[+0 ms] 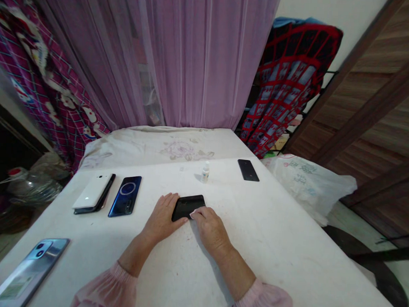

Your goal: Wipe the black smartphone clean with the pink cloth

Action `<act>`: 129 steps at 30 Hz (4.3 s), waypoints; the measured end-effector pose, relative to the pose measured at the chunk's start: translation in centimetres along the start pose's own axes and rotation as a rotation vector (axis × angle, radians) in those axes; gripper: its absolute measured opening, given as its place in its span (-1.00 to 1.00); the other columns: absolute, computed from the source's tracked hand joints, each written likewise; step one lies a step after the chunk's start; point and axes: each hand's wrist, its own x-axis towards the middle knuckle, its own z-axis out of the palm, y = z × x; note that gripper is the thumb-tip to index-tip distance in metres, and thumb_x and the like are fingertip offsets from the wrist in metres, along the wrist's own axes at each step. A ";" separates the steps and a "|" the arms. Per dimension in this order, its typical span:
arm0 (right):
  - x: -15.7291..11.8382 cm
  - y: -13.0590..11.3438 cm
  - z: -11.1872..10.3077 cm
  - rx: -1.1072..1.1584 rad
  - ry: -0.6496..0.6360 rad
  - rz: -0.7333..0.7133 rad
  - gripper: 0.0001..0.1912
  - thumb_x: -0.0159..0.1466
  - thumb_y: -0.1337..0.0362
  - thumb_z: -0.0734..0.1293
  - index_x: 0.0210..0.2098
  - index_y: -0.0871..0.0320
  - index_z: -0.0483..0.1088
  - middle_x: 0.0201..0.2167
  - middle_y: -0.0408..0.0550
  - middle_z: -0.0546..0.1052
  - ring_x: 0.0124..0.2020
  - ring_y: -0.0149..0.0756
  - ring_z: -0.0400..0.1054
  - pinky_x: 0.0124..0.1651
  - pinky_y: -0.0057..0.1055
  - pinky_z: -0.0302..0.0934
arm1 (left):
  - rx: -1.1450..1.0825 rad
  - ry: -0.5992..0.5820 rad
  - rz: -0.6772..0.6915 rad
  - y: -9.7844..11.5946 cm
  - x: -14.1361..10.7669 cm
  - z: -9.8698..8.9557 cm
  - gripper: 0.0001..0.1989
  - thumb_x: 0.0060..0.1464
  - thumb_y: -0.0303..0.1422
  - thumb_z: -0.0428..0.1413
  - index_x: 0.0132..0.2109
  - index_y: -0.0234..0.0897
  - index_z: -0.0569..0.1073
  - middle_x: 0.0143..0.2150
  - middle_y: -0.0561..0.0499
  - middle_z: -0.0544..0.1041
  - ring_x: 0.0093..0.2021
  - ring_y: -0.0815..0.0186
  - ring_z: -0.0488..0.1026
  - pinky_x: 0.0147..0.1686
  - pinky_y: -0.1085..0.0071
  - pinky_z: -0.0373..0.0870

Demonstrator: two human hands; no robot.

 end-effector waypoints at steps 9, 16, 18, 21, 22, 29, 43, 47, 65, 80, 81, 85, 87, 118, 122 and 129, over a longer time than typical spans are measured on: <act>-1.1 2.4 -1.8 -0.061 0.025 0.050 -0.74 0.28 0.44 0.23 -0.22 0.09 0.53 -0.29 -0.02 0.55 -0.24 -0.27 0.42 -0.16 -0.36 0.39 | -0.002 -0.014 -0.002 0.1 0.0 -0.1 -0.31 0.08 -0.06 0.14 0.23 -0.34 0.17 0.24 -0.29 0.30 0.28 -0.07 0.17 0.24 -0.09 0.02; -0.1 0.1 0.1 -0.054 0.031 -0.037 -0.77 0.25 0.47 0.27 -0.22 0.13 0.53 -0.28 -0.03 0.55 -0.23 -0.26 0.43 -0.14 -0.36 0.40 | -0.002 -0.001 0.000 0.0 0.0 0.1 -0.31 0.07 -0.08 0.15 0.22 -0.36 0.17 0.23 -0.31 0.31 0.28 -0.07 0.17 0.24 -0.07 0.02; -0.1 0.1 0.1 -0.052 0.029 -0.037 -0.76 0.25 0.47 0.27 -0.20 0.10 0.53 -0.27 -0.04 0.55 -0.22 -0.27 0.42 -0.13 -0.35 0.40 | -0.009 0.004 0.001 -0.1 0.0 0.1 -0.32 0.08 -0.07 0.14 0.23 -0.35 0.17 0.23 -0.30 0.31 0.28 -0.06 0.17 0.24 -0.07 0.02; -0.5 0.8 -0.6 -0.060 0.018 -0.001 -0.73 0.26 0.47 0.25 -0.19 0.07 0.53 -0.26 -0.04 0.55 -0.21 -0.28 0.43 -0.11 -0.35 0.40 | -0.014 0.009 0.005 -0.1 0.0 0.1 -0.32 0.09 -0.06 0.12 0.23 -0.31 0.16 0.23 -0.28 0.31 0.28 -0.06 0.18 0.23 -0.09 0.03; -0.6 1.2 -0.9 -0.066 0.014 0.009 -0.72 0.26 0.47 0.24 -0.19 0.07 0.53 -0.26 -0.03 0.55 -0.21 -0.28 0.43 -0.12 -0.35 0.40 | -0.016 0.008 0.006 -0.1 0.0 0.1 -0.32 0.08 -0.06 0.12 0.23 -0.31 0.16 0.23 -0.28 0.31 0.28 -0.06 0.18 0.23 -0.10 0.02; -0.9 1.6 -1.3 -0.121 0.020 0.003 -0.76 0.26 0.47 0.26 -0.22 0.10 0.53 -0.28 -0.05 0.55 -0.23 -0.28 0.43 -0.12 -0.37 0.39 | -0.024 0.018 0.004 0.0 0.0 0.1 -0.33 0.07 -0.08 0.14 0.22 -0.33 0.17 0.22 -0.29 0.32 0.27 -0.06 0.18 0.24 -0.09 0.02; -0.8 1.5 -1.4 -0.071 0.018 -0.001 -0.73 0.28 0.46 0.22 -0.20 0.08 0.53 -0.27 -0.05 0.55 -0.22 -0.29 0.42 -0.13 -0.39 0.38 | -0.022 0.006 0.007 0.0 0.0 -0.1 -0.33 0.07 -0.07 0.13 0.22 -0.32 0.17 0.23 -0.27 0.32 0.27 -0.05 0.18 0.24 -0.08 0.02; -1.0 1.7 -1.8 -0.034 0.009 0.072 -0.71 0.32 0.39 0.19 -0.21 0.08 0.54 -0.28 -0.04 0.55 -0.24 -0.27 0.42 -0.17 -0.38 0.37 | -0.013 -0.011 0.005 0.1 0.0 -0.2 -0.31 0.06 -0.07 0.15 0.22 -0.34 0.17 0.23 -0.29 0.31 0.27 -0.06 0.18 0.25 -0.08 0.00; 6.1 1.6 0.2 -0.190 -0.255 0.362 -0.72 0.33 0.32 0.19 -0.20 0.05 0.55 -0.17 -0.07 0.55 -0.11 -0.26 0.36 -0.06 -0.44 0.17 | 0.009 -0.014 0.014 0.2 0.0 -0.3 -0.31 0.07 -0.08 0.16 0.22 -0.37 0.18 0.23 -0.30 0.31 0.27 -0.07 0.18 0.24 -0.07 0.03; 5.0 1.7 -0.7 -0.221 -0.208 0.425 -0.73 0.35 0.31 0.20 -0.16 0.03 0.54 -0.17 -0.09 0.58 -0.13 -0.28 0.39 -0.05 -0.44 0.15 | 0.018 0.018 0.017 0.2 -0.1 0.0 -0.33 0.08 -0.05 0.14 0.21 -0.34 0.18 0.22 -0.28 0.32 0.25 -0.09 0.20 0.23 -0.07 0.05; 4.9 1.7 -0.7 -0.227 -0.204 0.423 -0.73 0.35 0.31 0.19 -0.16 0.04 0.54 -0.18 -0.08 0.59 -0.13 -0.28 0.39 -0.05 -0.43 0.16 | 0.018 0.019 0.017 0.2 -0.1 0.0 -0.33 0.08 -0.05 0.14 0.21 -0.34 0.18 0.22 -0.28 0.32 0.25 -0.09 0.20 0.23 -0.08 0.05; 3.9 1.3 -0.9 -0.260 -0.173 0.425 -0.73 0.35 0.30 0.20 -0.14 0.06 0.54 -0.20 -0.08 0.59 -0.16 -0.27 0.41 -0.09 -0.42 0.18 | 0.030 0.016 0.012 0.3 -0.1 0.0 -0.31 0.08 -0.05 0.13 0.22 -0.36 0.18 0.23 -0.29 0.31 0.26 -0.09 0.19 0.23 -0.07 0.04; 3.1 1.0 -1.1 -0.270 -0.159 0.419 -0.74 0.34 0.30 0.20 -0.14 0.05 0.54 -0.21 -0.08 0.60 -0.19 -0.28 0.42 -0.11 -0.42 0.19 | 0.029 0.012 0.010 0.3 -0.1 0.1 -0.31 0.08 -0.05 0.14 0.21 -0.38 0.18 0.23 -0.30 0.31 0.26 -0.08 0.18 0.24 -0.05 0.03; 6.4 1.0 -0.5 -0.236 -0.261 0.306 -0.71 0.30 0.38 0.20 -0.22 0.07 0.56 -0.18 -0.05 0.59 -0.14 -0.25 0.36 -0.04 -0.40 0.15 | 0.007 0.016 0.021 0.3 -0.2 0.0 -0.32 0.08 -0.06 0.15 0.21 -0.35 0.16 0.21 -0.29 0.32 0.25 -0.07 0.20 0.24 -0.07 0.03; 6.6 0.5 -0.3 -0.225 -0.301 0.185 -0.73 0.30 0.38 0.21 -0.23 0.07 0.56 -0.21 -0.05 0.59 -0.17 -0.25 0.35 -0.06 -0.40 0.14 | 0.018 0.016 0.018 0.3 -0.2 0.0 -0.33 0.07 -0.08 0.16 0.21 -0.36 0.17 0.21 -0.29 0.32 0.24 -0.07 0.21 0.23 -0.07 0.05; 5.8 0.9 -0.5 -0.212 -0.255 0.225 -0.71 0.31 0.40 0.20 -0.20 0.08 0.56 -0.19 -0.07 0.60 -0.17 -0.24 0.35 -0.04 -0.37 0.18 | 0.020 0.022 0.026 0.2 -0.2 0.1 -0.32 0.07 -0.06 0.15 0.20 -0.35 0.17 0.20 -0.29 0.33 0.24 -0.08 0.22 0.23 -0.08 0.06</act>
